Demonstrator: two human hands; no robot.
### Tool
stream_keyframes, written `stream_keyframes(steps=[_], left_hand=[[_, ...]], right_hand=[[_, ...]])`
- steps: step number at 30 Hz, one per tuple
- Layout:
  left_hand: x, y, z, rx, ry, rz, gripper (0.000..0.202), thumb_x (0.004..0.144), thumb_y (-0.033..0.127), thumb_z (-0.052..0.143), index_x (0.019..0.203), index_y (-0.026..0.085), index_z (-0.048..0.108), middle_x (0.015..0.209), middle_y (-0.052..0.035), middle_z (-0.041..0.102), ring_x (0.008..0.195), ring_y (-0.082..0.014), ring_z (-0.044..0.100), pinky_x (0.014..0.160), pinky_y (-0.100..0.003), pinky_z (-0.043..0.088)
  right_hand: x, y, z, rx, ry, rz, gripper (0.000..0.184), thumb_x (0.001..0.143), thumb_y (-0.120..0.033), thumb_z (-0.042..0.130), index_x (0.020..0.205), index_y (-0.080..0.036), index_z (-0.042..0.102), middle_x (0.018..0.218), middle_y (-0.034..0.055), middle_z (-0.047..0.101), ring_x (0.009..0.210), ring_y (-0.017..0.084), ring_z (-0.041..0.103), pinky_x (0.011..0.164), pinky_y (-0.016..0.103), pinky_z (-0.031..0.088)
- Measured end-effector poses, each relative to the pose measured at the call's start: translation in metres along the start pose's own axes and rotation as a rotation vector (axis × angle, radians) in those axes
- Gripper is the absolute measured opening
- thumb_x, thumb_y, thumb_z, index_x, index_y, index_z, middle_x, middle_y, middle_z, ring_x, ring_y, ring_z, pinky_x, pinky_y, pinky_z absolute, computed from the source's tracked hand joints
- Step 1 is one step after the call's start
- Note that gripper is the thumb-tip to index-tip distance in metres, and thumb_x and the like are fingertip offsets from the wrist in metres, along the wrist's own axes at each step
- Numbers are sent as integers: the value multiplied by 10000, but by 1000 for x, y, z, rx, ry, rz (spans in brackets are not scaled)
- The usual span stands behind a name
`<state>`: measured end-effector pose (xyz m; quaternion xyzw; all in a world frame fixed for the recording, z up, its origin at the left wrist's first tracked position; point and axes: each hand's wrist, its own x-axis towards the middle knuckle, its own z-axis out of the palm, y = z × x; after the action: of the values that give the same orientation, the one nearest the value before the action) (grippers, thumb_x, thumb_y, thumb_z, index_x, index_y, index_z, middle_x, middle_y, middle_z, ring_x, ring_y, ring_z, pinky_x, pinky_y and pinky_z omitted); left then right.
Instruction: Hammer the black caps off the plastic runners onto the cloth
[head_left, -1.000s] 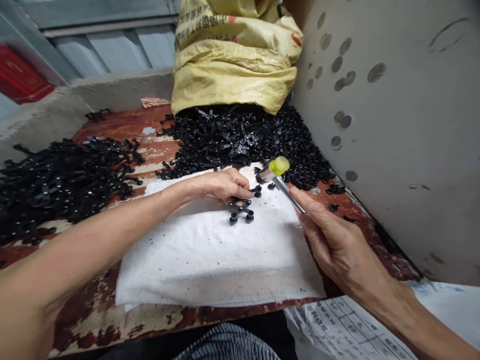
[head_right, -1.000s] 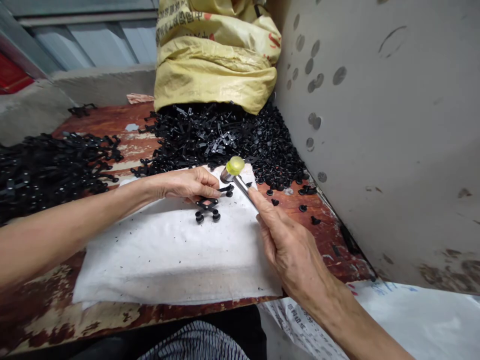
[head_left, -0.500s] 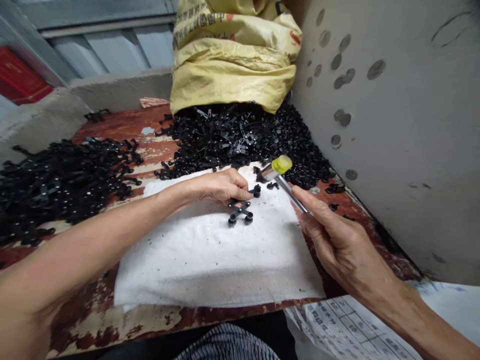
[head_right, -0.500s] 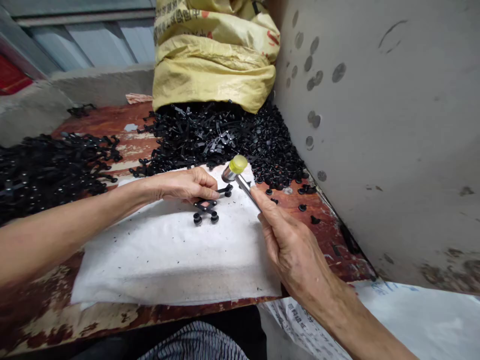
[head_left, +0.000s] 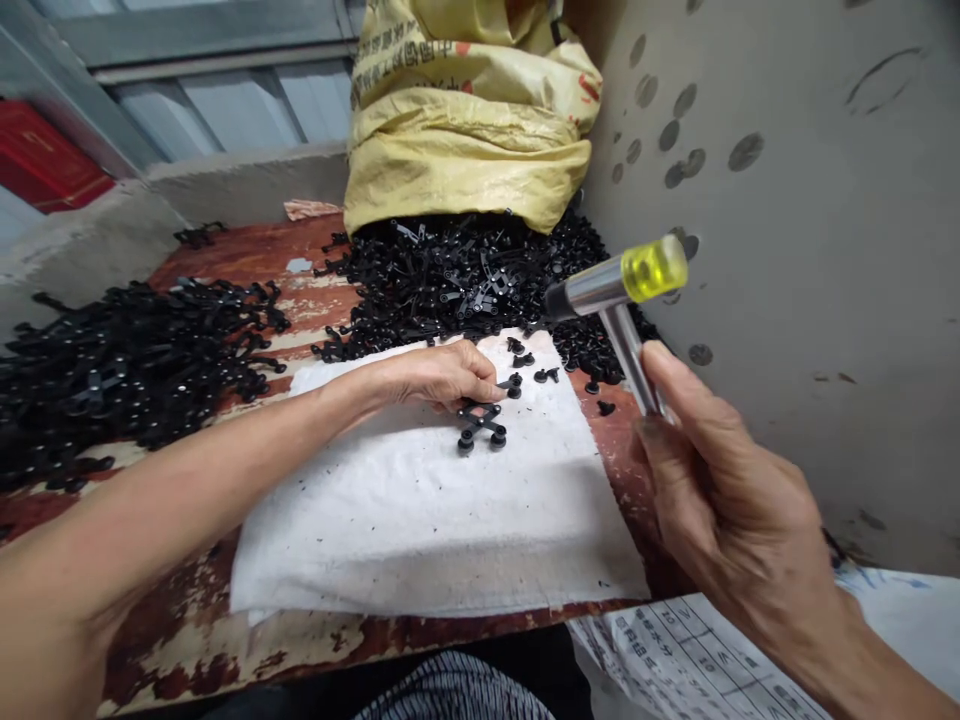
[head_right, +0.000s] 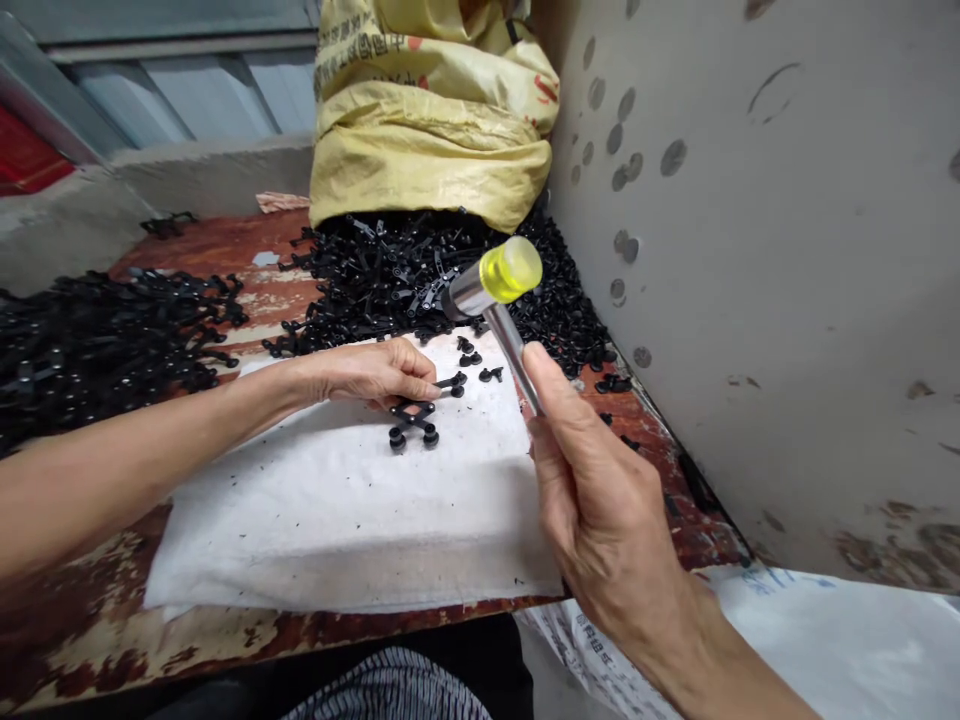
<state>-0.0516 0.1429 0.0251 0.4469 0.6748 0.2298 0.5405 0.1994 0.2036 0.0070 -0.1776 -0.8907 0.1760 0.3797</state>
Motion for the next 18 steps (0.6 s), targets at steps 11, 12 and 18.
stream_keyframes(steps=[11,12,18], left_hand=[[2,-3,-1,-24,-18,-8,317,796,238,656,517,161,526,408,55,385,328,-43,272,309,-175,203],[2,-2,-1,-31,-14,-8,316,796,233,657,519,161,522,420,52,402,330,-42,274,310,-176,204],[0,-2,1,-14,4,-21,320,808,225,637,524,162,502,432,48,419,340,-41,291,322,-172,195]], right_hand=[[11,-1,-7,68,-54,-1,560,938,-113,458,1477,-256,412,1396,57,577,1191,241,609,1017,399,498],[9,1,-6,48,-62,-2,570,935,-109,461,1482,-257,404,1384,63,588,1173,243,622,994,391,517],[2,13,1,-2,-277,-28,552,919,-82,445,1456,-207,448,1303,110,646,1101,262,667,914,425,568]])
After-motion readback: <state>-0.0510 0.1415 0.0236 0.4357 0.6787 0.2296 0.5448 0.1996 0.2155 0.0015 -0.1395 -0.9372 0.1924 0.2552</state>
